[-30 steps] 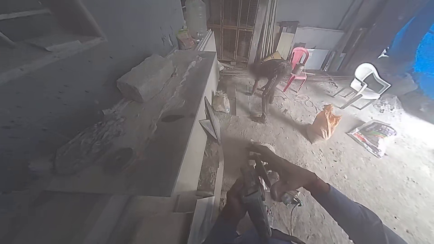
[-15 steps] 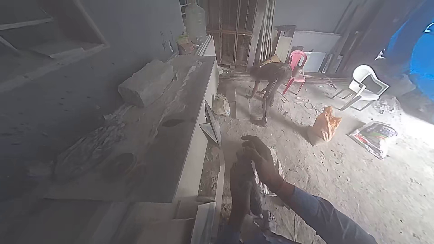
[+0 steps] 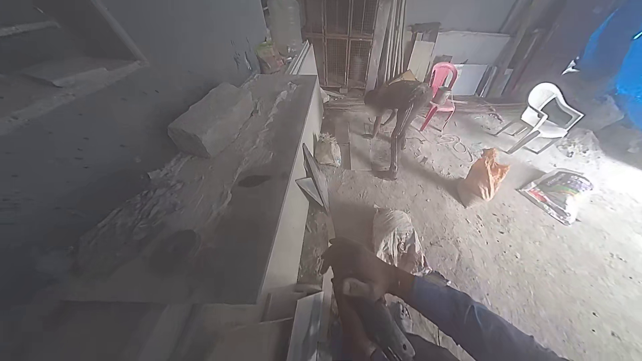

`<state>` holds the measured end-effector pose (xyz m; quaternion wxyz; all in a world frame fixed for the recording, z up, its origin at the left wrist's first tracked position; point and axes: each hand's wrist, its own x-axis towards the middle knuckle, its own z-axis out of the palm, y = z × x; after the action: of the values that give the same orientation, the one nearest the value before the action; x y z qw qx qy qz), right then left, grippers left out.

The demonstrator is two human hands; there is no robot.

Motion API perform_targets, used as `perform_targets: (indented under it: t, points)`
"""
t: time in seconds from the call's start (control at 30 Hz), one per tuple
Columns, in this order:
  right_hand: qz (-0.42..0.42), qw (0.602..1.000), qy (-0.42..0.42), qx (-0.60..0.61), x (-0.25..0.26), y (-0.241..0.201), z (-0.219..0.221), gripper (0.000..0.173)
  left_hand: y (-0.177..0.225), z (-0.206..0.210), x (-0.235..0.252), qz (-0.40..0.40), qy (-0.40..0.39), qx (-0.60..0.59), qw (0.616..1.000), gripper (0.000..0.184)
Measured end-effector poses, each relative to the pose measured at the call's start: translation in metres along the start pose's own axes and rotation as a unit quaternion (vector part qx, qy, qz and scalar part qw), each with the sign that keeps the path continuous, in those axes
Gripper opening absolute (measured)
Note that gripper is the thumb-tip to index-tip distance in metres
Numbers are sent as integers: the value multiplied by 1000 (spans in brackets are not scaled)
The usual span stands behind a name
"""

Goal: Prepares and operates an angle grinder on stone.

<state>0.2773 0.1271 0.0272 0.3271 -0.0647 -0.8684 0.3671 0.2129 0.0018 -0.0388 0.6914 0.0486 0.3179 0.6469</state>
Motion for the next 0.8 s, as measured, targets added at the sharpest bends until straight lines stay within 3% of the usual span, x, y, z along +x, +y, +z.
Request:
perform_targets:
  t: [0.1,0.13,0.2,0.23,0.3,0.33,0.37,0.43,0.5,0.57,0.6,0.7,0.73,0.8]
  points:
    - [153,957,69,235,7,-31,-13,72,43,78,-27,-38,108,89,990,71]
    - [183,948,94,242,14,-38,-22,67,48,78,-27,-26,79,89,993,71]
    - [225,969,89,44,28,-45,-44,52,58,80,-25,-30,66,60,996,79]
    - [268,958,62,-83,34,-46,-51,46,65,84,-24,-40,85,57,994,80]
    - [380,893,-44,-237,48,-52,-56,42,53,40,-3,-21,5,5,1000,89]
    - [424,859,-109,-266,57,-56,-54,44,45,11,11,-14,-60,-27,998,93]
    - [449,831,-170,-282,66,-60,-49,48,43,2,16,-11,-68,-40,997,92]
    - [423,833,-249,-255,74,-65,-39,47,49,11,9,0,-31,-41,999,86]
    - [351,880,-287,-142,78,-70,-46,30,54,15,2,31,-27,-16,999,81]
    - [299,909,-287,-45,78,-72,-55,26,64,28,-9,27,12,3,1000,80]
    - [309,910,-266,-78,76,-74,-55,27,63,27,-12,4,9,-13,1000,83]
    - [413,841,-206,-284,78,-74,-48,44,51,-5,4,-35,-71,-72,994,91]
    - [431,821,-224,-300,77,-74,-42,48,45,-18,11,-31,-88,-79,992,95]
    - [414,818,-286,-279,78,-80,-31,54,40,-30,17,-15,-78,-60,995,97]
